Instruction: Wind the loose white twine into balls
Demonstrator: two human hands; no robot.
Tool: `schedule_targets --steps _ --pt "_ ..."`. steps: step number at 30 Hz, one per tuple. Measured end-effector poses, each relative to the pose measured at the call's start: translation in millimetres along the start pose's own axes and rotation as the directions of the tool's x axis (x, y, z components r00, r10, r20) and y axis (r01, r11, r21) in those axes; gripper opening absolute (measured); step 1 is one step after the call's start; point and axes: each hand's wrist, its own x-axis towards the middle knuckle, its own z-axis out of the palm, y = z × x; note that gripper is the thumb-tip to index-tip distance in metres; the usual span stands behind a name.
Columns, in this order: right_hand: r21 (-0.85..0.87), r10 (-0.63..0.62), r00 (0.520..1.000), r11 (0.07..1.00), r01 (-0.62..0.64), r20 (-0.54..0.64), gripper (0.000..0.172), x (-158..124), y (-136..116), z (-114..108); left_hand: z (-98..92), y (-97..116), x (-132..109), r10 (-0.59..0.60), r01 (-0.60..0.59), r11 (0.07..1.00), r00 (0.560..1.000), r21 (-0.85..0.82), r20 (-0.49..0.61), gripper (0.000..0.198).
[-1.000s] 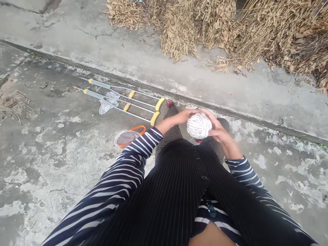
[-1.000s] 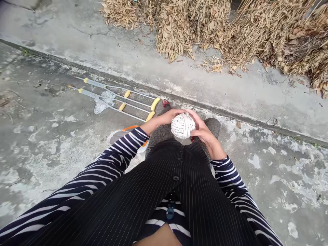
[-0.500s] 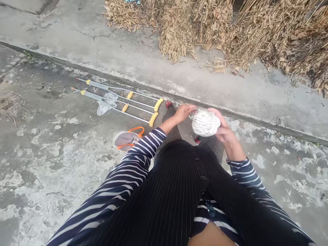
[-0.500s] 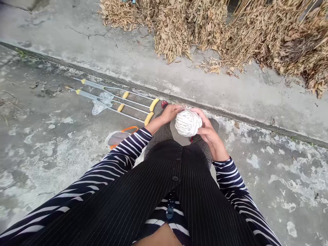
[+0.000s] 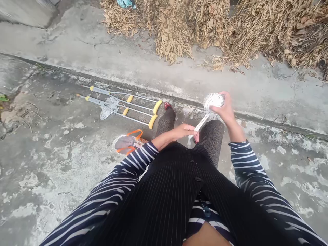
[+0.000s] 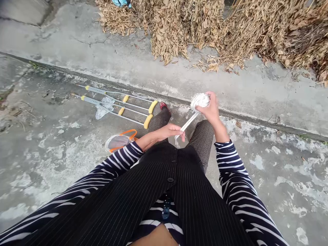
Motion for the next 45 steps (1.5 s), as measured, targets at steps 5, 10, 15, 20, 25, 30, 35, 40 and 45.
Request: schedule_targets --steps 5,10,15,20,25,30,35,40,45 --pt "0.019 0.052 0.992 0.998 -0.054 0.115 0.075 -24 29 22 -2.1 37 -1 0.097 -0.102 0.994 0.989 -0.046 -0.111 0.043" --pt "0.228 0.061 0.948 0.964 -0.136 0.312 0.067 -52 44 45 -13.7 52 30 0.159 -0.206 0.969 0.944 -0.140 -0.290 0.037" --pt "0.366 0.105 0.883 0.883 -0.295 0.458 0.067 -65 47 44 -25.6 54 51 0.098 -0.219 0.949 0.890 -0.228 -0.445 0.021" --pt "0.507 0.122 0.865 0.767 -0.393 0.487 0.068 -82 42 30 -18.6 60 66 0.002 -0.178 0.944 0.845 -0.279 -0.534 0.013" --pt "0.578 0.130 0.860 0.690 -0.436 0.494 0.069 -95 36 20 -7.8 56 84 -0.068 -0.126 0.948 0.818 -0.293 -0.571 0.018" --pt "0.638 0.073 0.893 0.674 -0.372 0.444 0.077 -102 27 14 -2.5 42 86 -0.144 -0.082 0.937 0.797 -0.340 -0.587 0.019" --pt "0.645 -0.059 0.893 0.714 -0.274 0.446 0.070 -108 15 8 -2.7 32 78 -0.105 -0.111 0.943 0.794 -0.314 -0.598 0.013" --pt "0.669 0.002 0.908 0.676 -0.309 0.418 0.069 -114 17 6 -5.1 29 76 -0.091 -0.089 0.966 0.759 -0.241 -0.644 0.011" --pt "0.754 0.115 0.877 0.468 -0.462 0.466 0.072 -121 17 1 -13.0 9 78 -0.001 -0.031 0.999 0.742 -0.037 -0.671 0.020"
